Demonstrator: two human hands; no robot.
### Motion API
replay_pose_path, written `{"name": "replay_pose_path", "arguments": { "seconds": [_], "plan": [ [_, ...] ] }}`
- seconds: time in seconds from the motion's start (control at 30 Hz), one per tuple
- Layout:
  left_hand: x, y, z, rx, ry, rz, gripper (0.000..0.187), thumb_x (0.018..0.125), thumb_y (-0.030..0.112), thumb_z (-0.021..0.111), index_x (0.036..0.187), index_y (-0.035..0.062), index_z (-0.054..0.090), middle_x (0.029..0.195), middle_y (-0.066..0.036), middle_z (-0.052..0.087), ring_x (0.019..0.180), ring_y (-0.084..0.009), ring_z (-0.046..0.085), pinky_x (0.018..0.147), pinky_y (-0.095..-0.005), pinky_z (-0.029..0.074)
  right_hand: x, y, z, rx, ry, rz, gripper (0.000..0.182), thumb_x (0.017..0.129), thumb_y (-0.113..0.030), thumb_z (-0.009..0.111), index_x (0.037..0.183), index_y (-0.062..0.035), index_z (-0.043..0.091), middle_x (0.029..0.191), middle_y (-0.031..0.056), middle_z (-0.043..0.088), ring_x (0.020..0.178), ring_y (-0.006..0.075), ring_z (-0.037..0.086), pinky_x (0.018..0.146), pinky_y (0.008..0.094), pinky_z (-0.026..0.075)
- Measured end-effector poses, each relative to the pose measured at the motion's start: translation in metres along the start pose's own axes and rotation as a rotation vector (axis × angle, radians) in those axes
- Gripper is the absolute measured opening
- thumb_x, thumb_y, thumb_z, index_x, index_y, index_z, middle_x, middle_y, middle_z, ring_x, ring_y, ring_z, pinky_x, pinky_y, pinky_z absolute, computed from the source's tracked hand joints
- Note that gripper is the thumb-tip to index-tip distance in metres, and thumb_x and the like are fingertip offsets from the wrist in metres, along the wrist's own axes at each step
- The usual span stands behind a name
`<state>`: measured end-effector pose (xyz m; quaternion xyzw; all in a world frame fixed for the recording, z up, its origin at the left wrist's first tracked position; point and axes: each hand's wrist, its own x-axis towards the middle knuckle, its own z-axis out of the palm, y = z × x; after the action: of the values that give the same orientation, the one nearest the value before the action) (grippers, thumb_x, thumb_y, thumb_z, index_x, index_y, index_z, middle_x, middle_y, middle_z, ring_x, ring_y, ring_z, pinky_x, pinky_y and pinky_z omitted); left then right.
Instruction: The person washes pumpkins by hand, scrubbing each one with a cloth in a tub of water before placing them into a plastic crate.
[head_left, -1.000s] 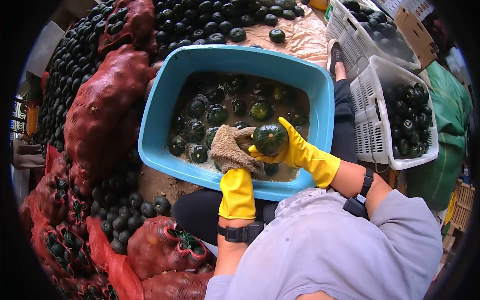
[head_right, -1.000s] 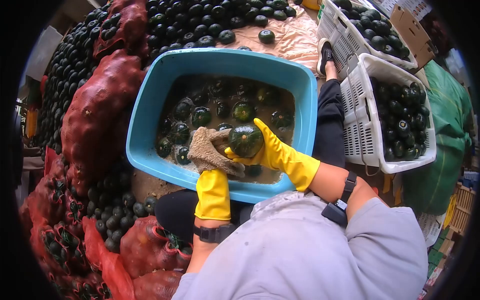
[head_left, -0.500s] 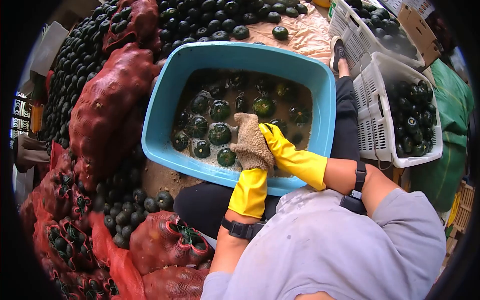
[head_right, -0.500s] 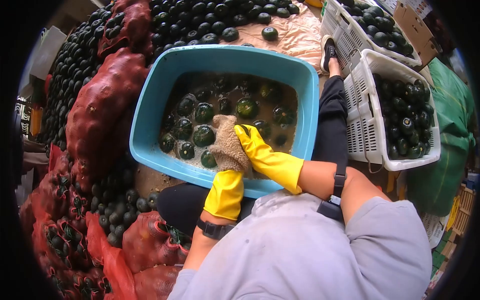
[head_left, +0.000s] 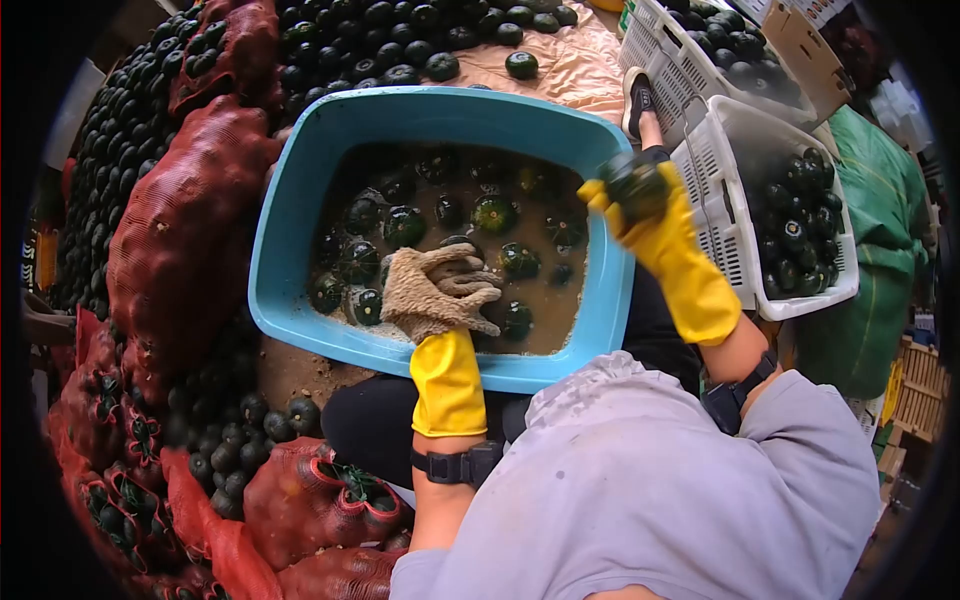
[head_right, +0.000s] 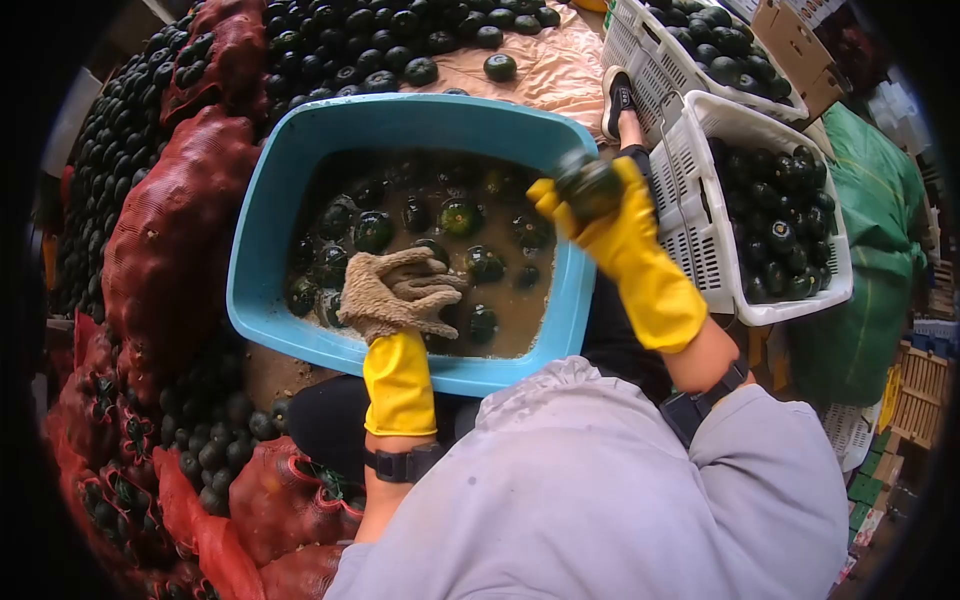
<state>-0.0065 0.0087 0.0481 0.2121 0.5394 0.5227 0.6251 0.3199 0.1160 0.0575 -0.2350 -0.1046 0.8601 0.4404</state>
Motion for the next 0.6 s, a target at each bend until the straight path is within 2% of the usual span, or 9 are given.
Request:
{"name": "replay_pose_path", "arguments": {
  "seconds": [0.07,0.17,0.23,0.3,0.37,0.43,0.5,0.53,0.6],
  "plan": [
    [0.003,-0.005,-0.019,-0.092,0.040,0.009,0.040,0.096,0.000,0.051,0.131,-0.0190,0.051,0.109,-0.040,0.066,0.085,-0.0492,0.074,0.072,-0.0634,0.065,-0.026,-0.050,0.033,0.511,-0.195,-0.349,0.085,0.095,-0.065,0.061,0.149,0.0004,0.049,0.153,0.0299,0.049,0.131,0.0439,0.059,0.096,0.0514,0.060],
    [-0.010,0.012,-0.011,-0.337,0.149,-0.027,0.044,0.098,0.007,0.054,0.138,-0.0084,0.049,0.113,-0.036,0.065,0.094,-0.0484,0.071,0.073,-0.0680,0.064,-0.005,-0.102,-0.005,0.152,0.271,-1.085,0.081,0.098,-0.064,0.058,0.151,-0.0034,0.048,0.154,0.0239,0.051,0.135,0.0427,0.057,0.102,0.0546,0.057],
    [-0.024,0.021,0.014,-0.554,0.303,0.001,0.042,0.099,0.012,0.057,0.137,-0.0050,0.050,0.113,-0.033,0.066,0.095,-0.0464,0.070,0.073,-0.0681,0.064,0.012,-0.055,0.001,-0.525,0.176,-0.497,0.060,0.106,-0.053,0.052,0.144,-0.0067,0.058,0.140,0.0152,0.063,0.122,0.0281,0.064,0.100,0.0392,0.054],
    [0.002,-0.019,-0.006,-0.154,0.299,0.160,0.041,0.100,0.017,0.061,0.136,0.0011,0.050,0.119,-0.029,0.065,0.096,-0.0433,0.070,0.071,-0.0701,0.063,0.035,0.007,-0.018,-0.973,-0.099,-0.072,0.047,0.110,-0.045,0.051,0.135,-0.0078,0.068,0.126,0.0062,0.070,0.106,0.0162,0.068,0.093,0.0308,0.053],
    [-0.001,-0.016,-0.003,-0.190,0.278,0.125,0.042,0.101,0.018,0.060,0.138,0.0028,0.049,0.122,-0.027,0.064,0.097,-0.0440,0.069,0.068,-0.0713,0.062,0.046,0.059,0.009,-2.241,-0.108,0.288,0.058,0.092,-0.045,0.073,0.134,-0.0054,0.068,0.126,0.0145,0.073,0.112,0.0288,0.071,0.096,0.0401,0.055],
    [-0.009,0.002,0.008,-0.378,0.278,0.008,0.042,0.101,0.017,0.059,0.139,0.0040,0.047,0.125,-0.026,0.063,0.098,-0.0452,0.068,0.065,-0.0715,0.061,0.082,0.100,0.001,-2.311,-0.144,0.939,0.063,0.082,-0.048,0.079,0.130,-0.0077,0.071,0.119,0.0158,0.075,0.111,0.0368,0.071,0.095,0.0478,0.057],
    [-0.007,0.000,-0.002,-0.550,0.260,-0.077,0.041,0.102,0.016,0.057,0.140,0.0044,0.046,0.125,-0.025,0.063,0.099,-0.0465,0.068,0.064,-0.0710,0.061,0.102,0.137,-0.039,-2.638,-0.303,0.882,0.056,0.081,-0.049,0.079,0.123,-0.0126,0.077,0.112,0.0127,0.078,0.108,0.0371,0.073,0.091,0.0501,0.059],
    [0.002,-0.012,-0.008,-0.331,0.302,-0.007,0.035,0.102,0.017,0.053,0.130,-0.0033,0.050,0.112,-0.031,0.066,0.093,-0.0474,0.069,0.067,-0.0744,0.060,0.102,0.157,-0.049,-2.857,-0.356,0.819,0.053,0.076,-0.044,0.085,0.120,-0.0163,0.079,0.119,0.0098,0.078,0.112,0.0358,0.073,0.089,0.0527,0.059],
    [0.023,-0.048,-0.032,0.017,0.308,0.092,0.035,0.101,0.016,0.055,0.129,-0.0030,0.049,0.113,-0.032,0.066,0.094,-0.0476,0.069,0.067,-0.0748,0.060,0.081,0.156,-0.008,-2.945,-0.624,0.943,0.053,0.072,-0.041,0.087,0.119,-0.0190,0.080,0.121,0.0080,0.077,0.114,0.0349,0.072,0.088,0.0534,0.059]
  ]
}}
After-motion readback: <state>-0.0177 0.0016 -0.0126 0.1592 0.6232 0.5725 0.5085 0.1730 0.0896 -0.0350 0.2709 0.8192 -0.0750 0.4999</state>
